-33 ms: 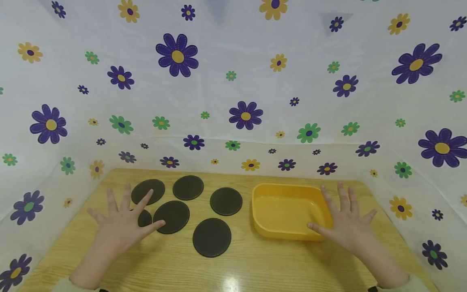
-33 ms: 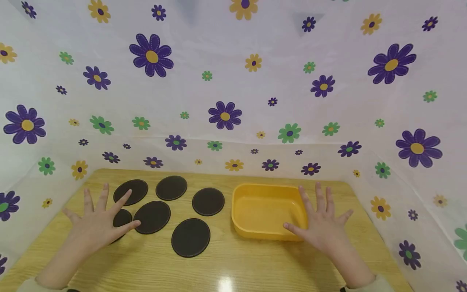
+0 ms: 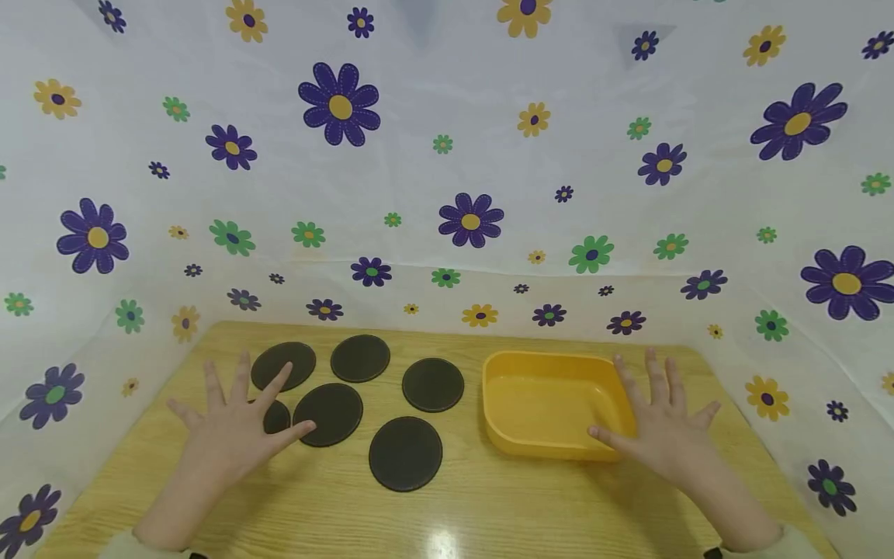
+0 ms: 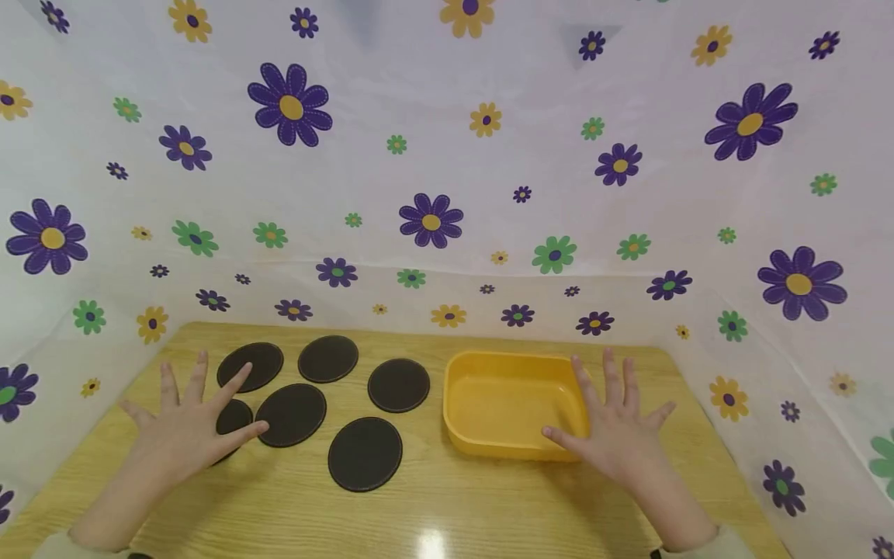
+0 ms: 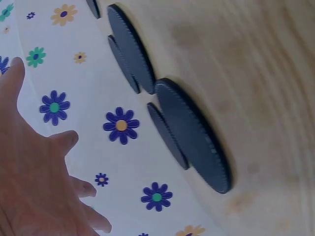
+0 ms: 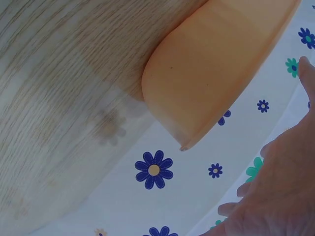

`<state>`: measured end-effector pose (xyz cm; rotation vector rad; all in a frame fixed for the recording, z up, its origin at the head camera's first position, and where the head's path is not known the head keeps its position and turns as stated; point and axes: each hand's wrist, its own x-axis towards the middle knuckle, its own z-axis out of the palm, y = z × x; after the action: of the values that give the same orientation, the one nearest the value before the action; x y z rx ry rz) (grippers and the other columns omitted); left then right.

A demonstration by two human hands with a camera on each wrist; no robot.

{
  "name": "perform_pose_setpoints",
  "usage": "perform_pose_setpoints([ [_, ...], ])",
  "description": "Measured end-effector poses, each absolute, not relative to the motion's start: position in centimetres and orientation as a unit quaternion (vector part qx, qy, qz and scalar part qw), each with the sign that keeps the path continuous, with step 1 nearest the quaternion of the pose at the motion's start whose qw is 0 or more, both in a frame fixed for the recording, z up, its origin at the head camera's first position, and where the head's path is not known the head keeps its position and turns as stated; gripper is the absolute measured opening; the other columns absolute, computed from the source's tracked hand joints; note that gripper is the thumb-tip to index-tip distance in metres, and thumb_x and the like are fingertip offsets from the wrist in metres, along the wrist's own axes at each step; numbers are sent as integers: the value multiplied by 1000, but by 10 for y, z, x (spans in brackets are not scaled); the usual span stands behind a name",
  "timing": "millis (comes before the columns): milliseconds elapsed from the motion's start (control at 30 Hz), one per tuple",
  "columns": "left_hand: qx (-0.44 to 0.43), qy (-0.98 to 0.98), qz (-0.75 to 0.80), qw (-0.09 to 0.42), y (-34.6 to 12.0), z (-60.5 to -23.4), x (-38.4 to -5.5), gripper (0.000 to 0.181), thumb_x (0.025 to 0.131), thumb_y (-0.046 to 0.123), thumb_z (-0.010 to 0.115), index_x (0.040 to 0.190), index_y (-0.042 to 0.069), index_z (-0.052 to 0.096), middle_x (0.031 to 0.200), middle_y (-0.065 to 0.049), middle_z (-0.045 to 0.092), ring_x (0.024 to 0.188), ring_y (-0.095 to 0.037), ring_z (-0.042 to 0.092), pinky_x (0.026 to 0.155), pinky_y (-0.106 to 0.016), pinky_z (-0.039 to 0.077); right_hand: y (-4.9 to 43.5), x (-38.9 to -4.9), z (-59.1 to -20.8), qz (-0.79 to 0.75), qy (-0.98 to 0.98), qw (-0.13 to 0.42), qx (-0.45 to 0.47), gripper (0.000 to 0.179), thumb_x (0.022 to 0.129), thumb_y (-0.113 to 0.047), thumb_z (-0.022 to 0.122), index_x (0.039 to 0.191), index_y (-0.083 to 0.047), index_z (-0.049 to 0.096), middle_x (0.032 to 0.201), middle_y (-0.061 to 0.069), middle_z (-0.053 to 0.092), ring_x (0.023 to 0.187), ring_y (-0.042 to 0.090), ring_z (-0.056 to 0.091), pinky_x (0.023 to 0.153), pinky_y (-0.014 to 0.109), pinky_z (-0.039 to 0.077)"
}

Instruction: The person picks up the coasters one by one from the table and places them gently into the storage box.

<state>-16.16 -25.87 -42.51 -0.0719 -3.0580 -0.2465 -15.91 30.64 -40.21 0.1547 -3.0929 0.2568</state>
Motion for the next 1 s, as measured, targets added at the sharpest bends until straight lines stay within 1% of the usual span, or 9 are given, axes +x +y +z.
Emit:
perform_pose_setpoints([
  [200, -23, -996, -81, 35, -263, -432, -162, 100, 88, 84, 57, 167, 28, 33, 173, -35, 3, 148, -77, -5, 91, -101, -3, 309, -159, -407, 90, -995, 17, 47, 113, 93, -70, 65, 172, -26, -1, 174, 29, -17, 155, 66, -4, 89, 101, -3],
  [433, -25, -996, -75, 29, -271, -441, -166, 102, 88, 87, 53, 168, 29, 29, 173, -35, 3, 149, -77, -2, 91, -102, -2, 313, -159, -410, 91, -995, 15, 46, 114, 92, -73, 64, 172, -26, -3, 174, 30, -15, 156, 66, -5, 87, 102, -3],
  [533, -28, -996, -75, 29, -275, -444, -168, 103, 88, 86, 54, 169, 28, 27, 172, -36, 3, 148, -77, -2, 91, -102, -2, 314, -159, -412, 87, -995, 10, 45, 113, 93, -72, 63, 172, -26, -3, 174, 30, -15, 155, 66, -4, 89, 101, -2],
  [633, -31, -997, -66, 34, -279, -447, -170, 106, 88, 86, 55, 170, 25, 26, 172, -37, 6, 149, -77, 0, 93, -101, 1, 315, -161, -415, 77, -996, 14, 48, 112, 94, -71, 62, 172, -26, -4, 174, 32, -11, 155, 66, 0, 95, 100, 0],
  [733, -35, -997, -56, 43, -283, -449, -171, 110, 87, 85, 57, 170, 22, 25, 171, -38, 9, 149, -76, 4, 95, -101, 5, 316, -165, -416, 70, -995, 28, 61, 110, 95, -71, 60, 172, -25, -2, 173, 33, -4, 156, 64, 4, 104, 96, 3],
  [867, -48, -996, -43, 58, -290, -455, -171, 113, 85, 84, 61, 170, 20, 23, 170, -39, 14, 150, -74, 9, 98, -99, 10, 315, -170, -417, 82, -992, 40, 85, 106, 96, -69, 61, 172, -18, 10, 173, 34, 3, 158, 61, 6, 116, 87, 3],
  [1000, -64, -995, -38, 74, -298, -463, -168, 118, 81, 84, 67, 170, 20, 24, 169, -38, 19, 150, -73, 13, 102, -96, 17, 315, -174, -418, 94, -989, 41, 106, 102, 97, -65, 63, 170, -10, 19, 174, 33, 6, 159, 59, 7, 123, 79, 4],
])
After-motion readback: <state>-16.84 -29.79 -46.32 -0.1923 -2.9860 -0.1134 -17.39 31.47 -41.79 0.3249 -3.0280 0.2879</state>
